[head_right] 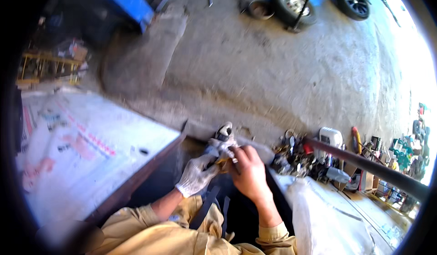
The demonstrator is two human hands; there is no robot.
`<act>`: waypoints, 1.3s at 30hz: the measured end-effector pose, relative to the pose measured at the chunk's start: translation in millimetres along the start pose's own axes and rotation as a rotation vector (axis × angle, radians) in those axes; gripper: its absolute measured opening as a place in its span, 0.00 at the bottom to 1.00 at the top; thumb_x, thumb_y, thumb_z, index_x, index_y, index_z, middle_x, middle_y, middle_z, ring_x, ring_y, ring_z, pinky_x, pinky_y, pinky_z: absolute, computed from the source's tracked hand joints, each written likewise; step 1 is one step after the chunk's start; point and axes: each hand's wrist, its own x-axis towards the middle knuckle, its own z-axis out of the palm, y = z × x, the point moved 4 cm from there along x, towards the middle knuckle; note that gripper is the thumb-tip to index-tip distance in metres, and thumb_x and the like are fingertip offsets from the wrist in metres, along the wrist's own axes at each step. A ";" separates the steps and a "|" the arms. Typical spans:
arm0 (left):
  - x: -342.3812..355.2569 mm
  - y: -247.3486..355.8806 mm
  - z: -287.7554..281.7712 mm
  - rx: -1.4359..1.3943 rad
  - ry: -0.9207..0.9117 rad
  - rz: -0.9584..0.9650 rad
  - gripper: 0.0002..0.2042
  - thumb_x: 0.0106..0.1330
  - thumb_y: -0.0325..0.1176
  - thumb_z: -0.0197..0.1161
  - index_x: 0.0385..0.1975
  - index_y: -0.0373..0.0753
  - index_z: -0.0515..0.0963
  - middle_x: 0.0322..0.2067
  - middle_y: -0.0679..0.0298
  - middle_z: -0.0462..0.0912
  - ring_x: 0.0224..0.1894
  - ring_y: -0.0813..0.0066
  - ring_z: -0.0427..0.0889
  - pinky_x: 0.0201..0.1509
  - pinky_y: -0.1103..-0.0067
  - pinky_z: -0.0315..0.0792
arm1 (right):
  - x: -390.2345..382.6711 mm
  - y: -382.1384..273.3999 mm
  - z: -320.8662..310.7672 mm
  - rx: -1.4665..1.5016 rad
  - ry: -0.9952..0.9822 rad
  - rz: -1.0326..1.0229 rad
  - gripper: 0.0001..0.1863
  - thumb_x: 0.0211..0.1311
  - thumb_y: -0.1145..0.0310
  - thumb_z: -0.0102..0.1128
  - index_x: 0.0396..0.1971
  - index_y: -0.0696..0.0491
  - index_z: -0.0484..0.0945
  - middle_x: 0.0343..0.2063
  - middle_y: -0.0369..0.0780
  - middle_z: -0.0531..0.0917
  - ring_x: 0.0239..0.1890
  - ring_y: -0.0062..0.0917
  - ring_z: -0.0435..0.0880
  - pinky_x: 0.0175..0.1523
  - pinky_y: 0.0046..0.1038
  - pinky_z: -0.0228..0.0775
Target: The person sits on the garage floor and uses a screwdriver to disassemble a pneumatic tool, removing a metal component. They then use a wrench to tighten a fitting on the tool's hose connection and inspect the disassembled parts.
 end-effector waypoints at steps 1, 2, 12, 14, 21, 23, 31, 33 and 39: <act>4.6 -14.8 16.8 0.027 -0.110 -0.125 0.16 0.63 0.40 0.61 0.43 0.35 0.78 0.35 0.50 0.82 0.34 0.57 0.82 0.39 0.72 0.74 | -10.4 17.9 8.4 0.049 0.029 0.058 0.15 0.51 0.78 0.63 0.42 0.56 0.77 0.34 0.46 0.76 0.33 0.42 0.77 0.37 0.35 0.72; -3.8 -32.7 30.0 0.060 -0.171 -0.264 0.15 0.63 0.41 0.60 0.42 0.37 0.78 0.34 0.49 0.82 0.33 0.50 0.80 0.37 0.70 0.73 | -21.3 27.3 20.2 0.205 0.004 0.117 0.16 0.51 0.78 0.64 0.42 0.57 0.77 0.33 0.45 0.76 0.33 0.41 0.77 0.37 0.34 0.72; 175.9 -7.1 195.5 0.017 -0.544 -0.163 0.11 0.63 0.33 0.56 0.42 0.36 0.78 0.38 0.52 0.83 0.41 0.54 0.83 0.42 0.68 0.75 | 5.7 197.7 -68.2 0.420 0.367 0.547 0.15 0.59 0.75 0.59 0.47 0.58 0.74 0.29 0.41 0.75 0.29 0.28 0.75 0.36 0.27 0.70; 209.0 4.2 250.5 0.077 -0.681 -0.205 0.12 0.65 0.37 0.57 0.43 0.38 0.78 0.35 0.49 0.83 0.40 0.53 0.83 0.41 0.69 0.75 | -13.2 242.9 -87.5 0.371 0.555 0.648 0.16 0.57 0.77 0.59 0.47 0.59 0.73 0.29 0.43 0.75 0.28 0.32 0.76 0.35 0.29 0.69; 371.9 86.6 383.9 -0.055 -0.624 -0.015 0.14 0.66 0.43 0.59 0.38 0.39 0.81 0.26 0.56 0.82 0.28 0.70 0.81 0.34 0.74 0.74 | 26.3 373.0 -192.7 0.204 0.670 0.611 0.18 0.59 0.78 0.53 0.50 0.59 0.67 0.36 0.49 0.81 0.38 0.39 0.83 0.43 0.33 0.75; 412.1 107.8 410.7 -0.095 -0.654 -0.154 0.14 0.65 0.41 0.62 0.39 0.36 0.81 0.28 0.61 0.83 0.29 0.81 0.78 0.34 0.80 0.73 | 43.7 404.4 -218.6 0.113 0.609 0.599 0.21 0.53 0.79 0.54 0.49 0.58 0.69 0.35 0.52 0.81 0.38 0.46 0.81 0.44 0.40 0.74; 535.8 135.4 552.9 0.237 -0.678 0.331 0.12 0.61 0.44 0.63 0.33 0.41 0.81 0.23 0.52 0.81 0.28 0.51 0.82 0.31 0.66 0.74 | 107.0 636.7 -308.2 1.030 0.638 0.833 0.17 0.51 0.83 0.50 0.43 0.65 0.77 0.40 0.46 0.84 0.42 0.32 0.83 0.50 0.33 0.74; 574.0 149.2 593.2 0.208 -0.760 0.317 0.11 0.61 0.43 0.63 0.32 0.41 0.80 0.23 0.51 0.80 0.28 0.50 0.81 0.29 0.65 0.73 | 129.6 682.9 -357.0 1.535 0.868 0.729 0.21 0.48 0.87 0.46 0.45 0.66 0.75 0.41 0.44 0.82 0.44 0.33 0.82 0.54 0.31 0.73; 707.8 257.8 697.7 -0.119 -0.920 0.303 0.15 0.63 0.44 0.61 0.34 0.37 0.80 0.24 0.52 0.80 0.28 0.62 0.83 0.32 0.69 0.72 | 186.6 785.9 -489.6 1.443 1.063 0.581 0.18 0.56 0.84 0.46 0.47 0.64 0.74 0.43 0.44 0.81 0.44 0.32 0.82 0.51 0.32 0.76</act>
